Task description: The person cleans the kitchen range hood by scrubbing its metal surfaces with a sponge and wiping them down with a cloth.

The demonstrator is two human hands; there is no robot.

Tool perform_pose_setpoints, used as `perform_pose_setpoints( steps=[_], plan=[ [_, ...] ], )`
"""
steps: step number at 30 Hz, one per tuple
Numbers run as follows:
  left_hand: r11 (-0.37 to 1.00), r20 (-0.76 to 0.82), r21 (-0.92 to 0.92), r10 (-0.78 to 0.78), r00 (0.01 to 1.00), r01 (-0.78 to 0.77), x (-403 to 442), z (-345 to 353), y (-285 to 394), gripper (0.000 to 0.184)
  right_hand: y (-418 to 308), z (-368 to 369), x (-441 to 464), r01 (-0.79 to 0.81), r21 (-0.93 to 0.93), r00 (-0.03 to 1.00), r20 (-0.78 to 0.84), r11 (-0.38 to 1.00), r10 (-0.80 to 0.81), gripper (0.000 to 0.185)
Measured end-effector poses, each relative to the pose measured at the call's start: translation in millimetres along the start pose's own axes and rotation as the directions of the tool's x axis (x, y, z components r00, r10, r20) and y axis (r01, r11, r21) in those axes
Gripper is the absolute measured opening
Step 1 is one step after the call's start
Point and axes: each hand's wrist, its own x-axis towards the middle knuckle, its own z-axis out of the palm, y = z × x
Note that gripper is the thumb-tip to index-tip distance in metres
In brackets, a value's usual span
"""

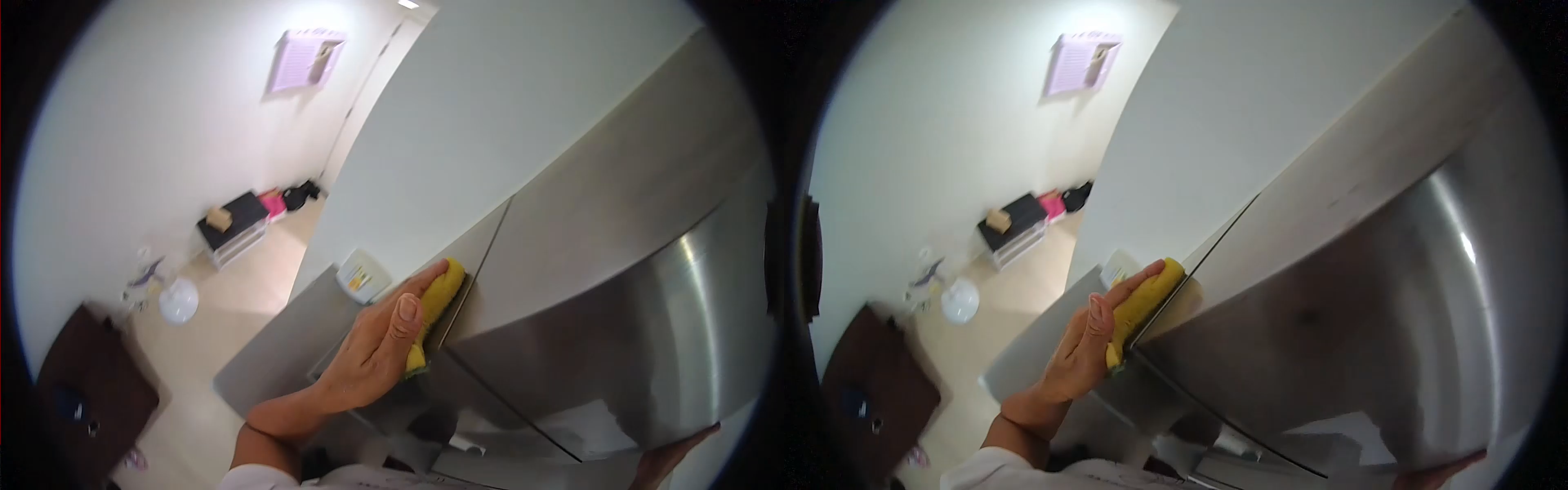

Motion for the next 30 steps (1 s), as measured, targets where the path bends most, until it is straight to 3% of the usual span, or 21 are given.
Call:
perform_pose_setpoints(
  steps=[2,4,5,6,9,11,13,15,18,20,22,23,25,26,28,29,30],
  plan=[
    [1.0,0.075,-0.007,0.021,0.997,-0.02,30.2,2.7,11.5,0.055,1.9,17.0,-22.1,0.032,0.017,0.999,-0.044,0.999,-0.031,0.063],
    [0.999,0.152,-0.017,0.039,0.988,-0.037,59.3,15.8,23.0,0.054,0.9,38.2,-42.8,0.067,-0.151,0.989,-0.123,0.986,-0.085,0.078],
    [0.996,0.102,-0.025,0.084,0.991,-0.082,74.4,25.4,30.7,0.051,1.3,37.2,-44.8,0.094,-0.136,0.98,-0.161,0.986,-0.116,0.078],
    [0.992,0.047,-0.034,0.124,0.991,-0.123,88.0,34.1,40.2,0.049,2.1,37.0,-46.2,0.102,-0.078,0.986,-0.125,0.992,-0.111,0.077],
    [0.951,0.145,-0.08,0.306,0.941,-0.297,129.6,50.4,81.8,0.045,2.9,34.0,-46.5,0.102,0.058,0.993,-0.07,0.993,-0.098,0.075],
    [0.944,0.175,-0.165,0.313,0.934,-0.286,154.3,68.6,123.6,0.047,5.3,31.3,-43.4,0.02,0.181,0.999,0.031,0.983,-0.026,0.075],
    [0.859,0.223,-0.139,0.512,0.83,-0.492,192.0,87.2,157.6,0.048,1.6,38.2,-50.2,0.079,0.149,0.997,-0.007,0.986,-0.078,0.075],
    [0.805,0.238,-0.118,0.591,0.771,-0.581,223.5,107.2,196.6,0.065,-2.4,43.8,-54.9,0.046,0.113,0.998,0.035,0.993,-0.05,0.079],
    [0.762,0.113,-0.079,0.648,0.753,-0.643,247.4,126.6,198.3,0.07,0.3,43.7,-53.7,0.037,0.119,0.999,0.009,0.992,-0.038,0.079],
    [0.72,0.205,-0.092,0.69,0.695,-0.688,230.9,110.0,166.6,0.069,5.7,38.9,-50.1,0.063,0.144,0.997,0.033,0.988,-0.069,0.079],
    [0.799,0.165,-0.113,0.601,0.782,-0.591,222.0,97.7,106.9,0.05,7.6,39.4,-47.5,0.088,0.168,0.993,0.059,0.982,-0.099,0.079],
    [0.845,0.076,-0.289,0.489,0.869,-0.45,201.4,91.3,84.8,0.043,8.8,41.6,-50.4,0.11,0.157,0.993,0.017,0.981,-0.114,0.078],
    [0.816,0.057,0.196,0.545,0.837,-0.544,193.8,71.5,31.9,0.04,6.8,41.2,-50.5,0.148,0.161,0.989,-0.036,0.976,-0.144,0.077],
    [0.805,0.061,0.194,0.56,0.826,-0.56,205.1,74.4,28.5,0.04,7.5,39.7,-50.1,0.105,0.195,0.994,-0.007,0.975,-0.105,0.075],
    [0.887,0.085,0.136,0.433,0.897,-0.441,220.3,78.3,28.1,0.04,7.4,39.8,-49.4,0.062,0.233,0.997,0.033,0.97,-0.072,0.072],
    [0.913,0.12,0.125,0.374,0.92,-0.388,228.4,83.6,59.1,0.039,5.7,40.0,-50.0,0.058,0.201,0.998,0.02,0.978,-0.064,0.072],
    [0.846,0.096,0.098,0.516,0.851,-0.524,239.3,92.1,87.3,0.041,4.8,41.0,-51.1,0.05,0.169,0.999,0.006,0.984,-0.052,0.072]
  ],
)
